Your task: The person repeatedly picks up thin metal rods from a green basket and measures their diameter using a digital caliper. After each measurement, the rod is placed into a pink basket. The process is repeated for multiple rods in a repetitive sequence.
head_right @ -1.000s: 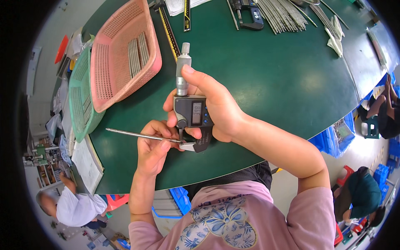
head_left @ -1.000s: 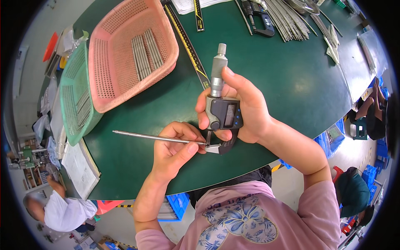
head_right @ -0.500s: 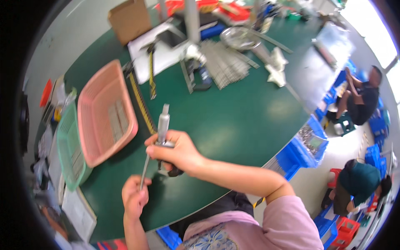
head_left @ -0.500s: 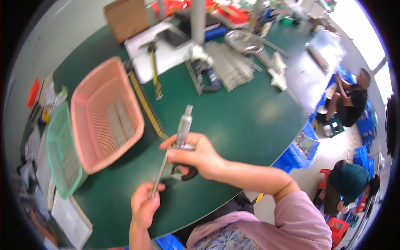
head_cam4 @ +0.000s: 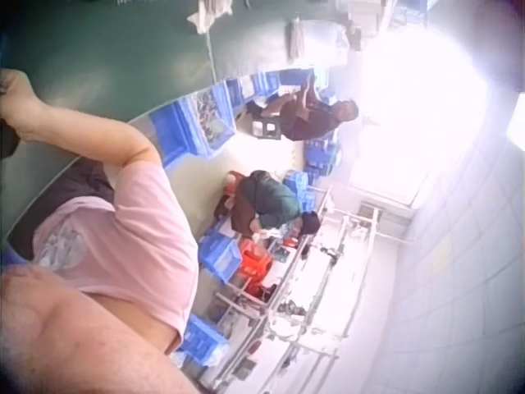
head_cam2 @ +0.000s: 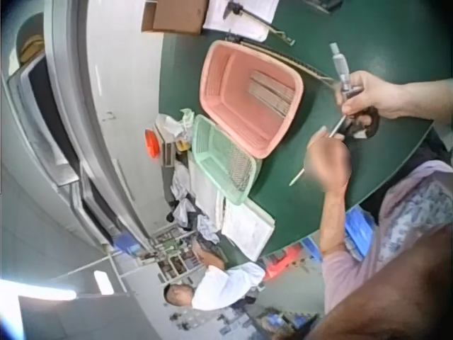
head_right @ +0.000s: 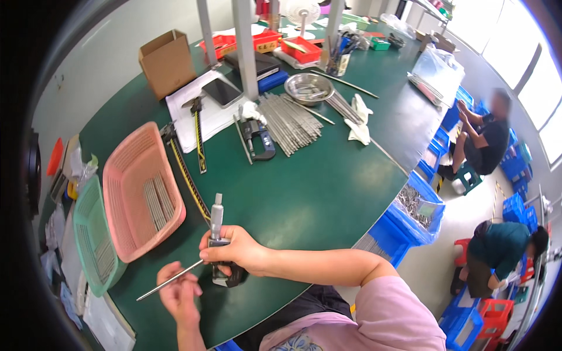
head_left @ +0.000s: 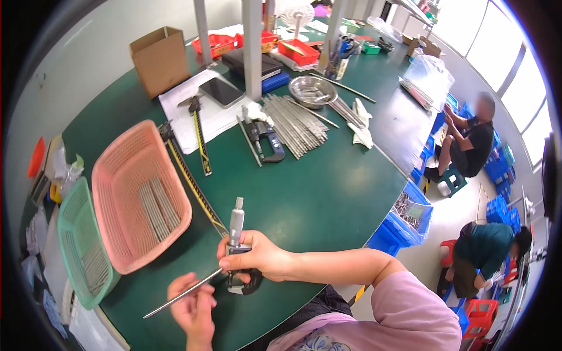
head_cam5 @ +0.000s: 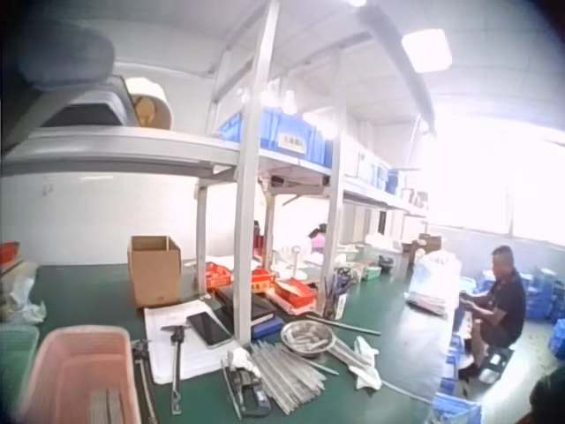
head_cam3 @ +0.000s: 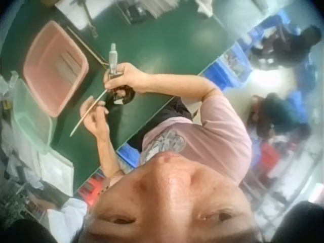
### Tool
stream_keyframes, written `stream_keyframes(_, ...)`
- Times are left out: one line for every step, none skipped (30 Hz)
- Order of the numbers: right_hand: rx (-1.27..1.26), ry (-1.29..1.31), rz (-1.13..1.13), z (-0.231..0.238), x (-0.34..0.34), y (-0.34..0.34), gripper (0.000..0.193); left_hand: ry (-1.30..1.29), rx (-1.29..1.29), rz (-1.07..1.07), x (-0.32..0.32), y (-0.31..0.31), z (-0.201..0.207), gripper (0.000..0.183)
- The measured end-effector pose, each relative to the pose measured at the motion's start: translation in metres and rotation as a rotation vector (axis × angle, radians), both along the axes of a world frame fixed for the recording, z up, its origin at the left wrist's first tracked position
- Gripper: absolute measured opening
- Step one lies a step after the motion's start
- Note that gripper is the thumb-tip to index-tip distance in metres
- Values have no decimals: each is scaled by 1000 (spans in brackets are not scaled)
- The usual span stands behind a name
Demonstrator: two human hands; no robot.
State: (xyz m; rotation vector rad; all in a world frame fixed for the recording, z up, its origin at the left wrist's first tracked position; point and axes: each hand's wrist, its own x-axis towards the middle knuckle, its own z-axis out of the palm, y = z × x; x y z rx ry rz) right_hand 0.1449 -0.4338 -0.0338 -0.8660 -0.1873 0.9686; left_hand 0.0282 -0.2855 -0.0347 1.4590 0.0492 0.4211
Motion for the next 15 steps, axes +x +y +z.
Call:
stream_keyframes(-29, -34, 36, -1, -4, 3, 15, 69, 23, 26, -3, -2, -8, 26)
stream_keyframes(-58, -68, 74, -1, -5, 2, 15, 22, 4, -3, 1, -5, -12, 21)
stream_keyframes(-67, -81, 130, -4, -9, 7, 16, -2, 1, -14, 2, -3, -14, 17)
stream_keyframes(-146, -94, 149, 0, -7, 6, 17, 4, -63, -14, 4, -3, -15, 17)
stream_keyframes(-163, -123, 159, 2, -6, 5, 18, 10, -123, -15, 6, -1, -12, 17)
stream_keyframes(-206, -122, 130, 6, -6, 3, 18, 65, -206, -23, 7, 0, -9, 17)
stream_keyframes(-159, -118, 51, 0, -4, 2, 25, 119, -292, -30, 8, 0, -8, 18)
stream_keyframes(-146, -85, 34, 1, 0, 0, 41, 152, -320, -78, 6, 2, -5, 17)
stream_keyframes(-143, 54, 6, 5, 3, 2, 59, 173, -348, -124, 3, 5, -4, 17)
stream_keyframes(-86, 103, 9, 5, 10, 2, 68, 184, -350, -167, 4, 7, -7, 17)
stream_keyframes(-74, 125, 2, 8, 9, 3, 70, 196, -336, -164, 0, 9, -8, 18)
stream_keyframes(-47, 145, 15, 8, 11, 3, 68, 199, -330, -173, 0, 8, -10, 18)
stream_keyframes(-18, 166, 25, 7, 12, 3, 67, 202, -322, -183, 0, 7, -12, 18)
stream_keyframes(-29, 164, 26, 7, 10, 2, 66, 196, -334, -185, -1, 6, -12, 17)
stream_keyframes(-35, 157, 23, 7, 11, 1, 65, 197, -335, -197, 0, 4, -13, 17)
